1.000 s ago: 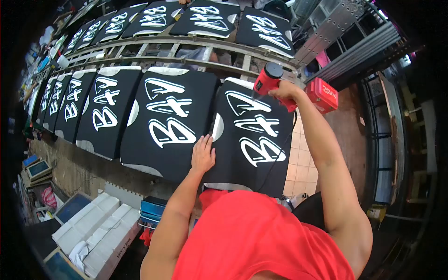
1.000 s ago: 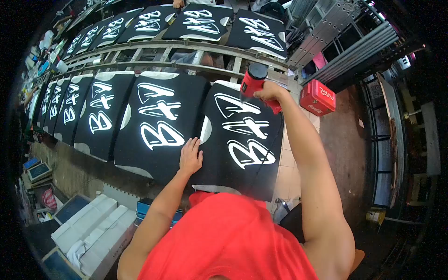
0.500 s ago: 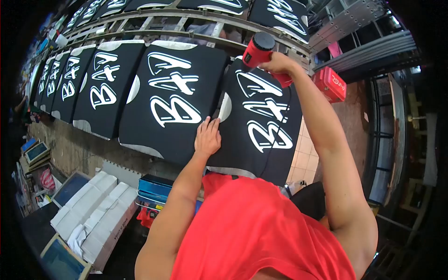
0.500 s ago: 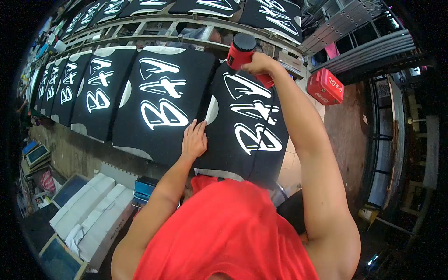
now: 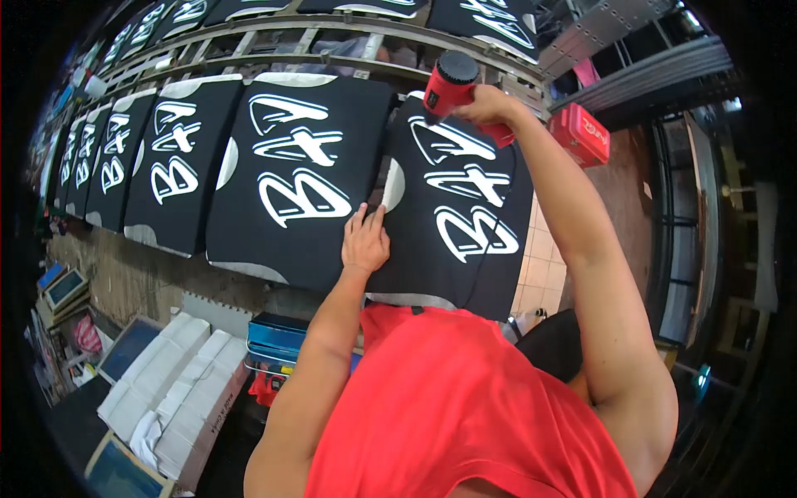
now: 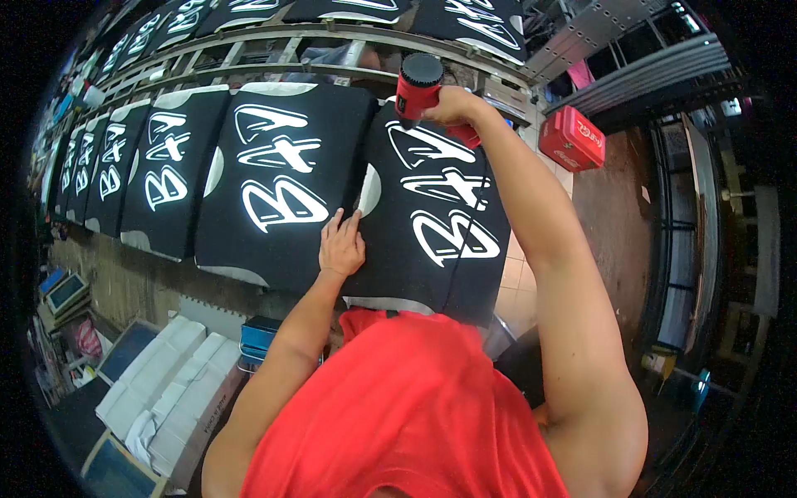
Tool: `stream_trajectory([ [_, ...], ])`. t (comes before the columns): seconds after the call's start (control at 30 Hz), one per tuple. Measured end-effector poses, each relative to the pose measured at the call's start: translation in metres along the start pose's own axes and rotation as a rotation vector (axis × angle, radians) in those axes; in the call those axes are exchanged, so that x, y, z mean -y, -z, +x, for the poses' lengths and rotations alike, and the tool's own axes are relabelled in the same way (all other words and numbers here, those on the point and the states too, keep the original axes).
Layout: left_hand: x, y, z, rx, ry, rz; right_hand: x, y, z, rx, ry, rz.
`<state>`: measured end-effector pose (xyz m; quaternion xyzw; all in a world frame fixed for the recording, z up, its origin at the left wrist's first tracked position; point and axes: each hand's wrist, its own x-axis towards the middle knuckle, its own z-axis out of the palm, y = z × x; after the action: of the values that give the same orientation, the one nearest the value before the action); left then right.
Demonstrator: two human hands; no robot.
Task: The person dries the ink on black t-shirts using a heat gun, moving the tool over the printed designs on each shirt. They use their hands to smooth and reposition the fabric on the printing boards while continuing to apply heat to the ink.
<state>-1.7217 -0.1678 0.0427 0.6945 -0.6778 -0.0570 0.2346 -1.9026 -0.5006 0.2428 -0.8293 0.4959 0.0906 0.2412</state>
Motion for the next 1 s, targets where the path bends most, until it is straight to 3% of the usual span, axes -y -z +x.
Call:
stream_trajectory([
  [0.07, 0.000, -0.002, 0.000, 0.018, -0.001, 0.009, -0.020, 0.004, -0.012, -0.049, -0.043, -0.053],
  [0.13, -0.001, -0.002, 0.000, 0.016, -0.001, 0.035, -0.045, 0.015, -0.032, 0.050, -0.132, 0.117],
  [0.3, -0.005, 0.001, 0.002, 0.065, 0.003, 0.073, -0.091, 0.025, -0.083, -0.045, -0.202, 0.083],
  [0.37, -0.007, 0.005, 0.004, 0.125, 0.032, 0.078, -0.099, 0.036, -0.107, 0.036, -0.275, 0.307],
  [0.5, -0.005, 0.002, 0.003, 0.111, 0.011, 0.057, -0.110, 0.032, -0.131, -0.040, -0.305, 0.215],
  [0.63, -0.005, 0.002, 0.004, 0.096, 0.002, 0.078, -0.107, 0.031, -0.144, 0.112, -0.298, 0.357],
  [0.83, -0.007, 0.002, 0.003, 0.076, 0.006, 0.079, -0.131, 0.013, -0.108, 0.139, -0.213, 0.273],
  [0.87, -0.011, 0.008, 0.004, 0.105, 0.033, 0.062, -0.129, 0.012, -0.107, 0.090, -0.203, 0.254],
  [0.9, -0.014, 0.010, 0.004, 0.100, 0.046, 0.068, -0.129, 0.009, -0.107, -0.069, -0.035, 0.157],
  [0.97, -0.019, 0.010, 0.001, -0.002, 0.062, 0.046, -0.111, 0.019, -0.099, 0.078, -0.228, -0.137],
  [1.0, -0.024, 0.020, 0.005, 0.036, 0.024, 0.027, -0.141, 0.000, -0.081, 0.043, -0.221, -0.081],
])
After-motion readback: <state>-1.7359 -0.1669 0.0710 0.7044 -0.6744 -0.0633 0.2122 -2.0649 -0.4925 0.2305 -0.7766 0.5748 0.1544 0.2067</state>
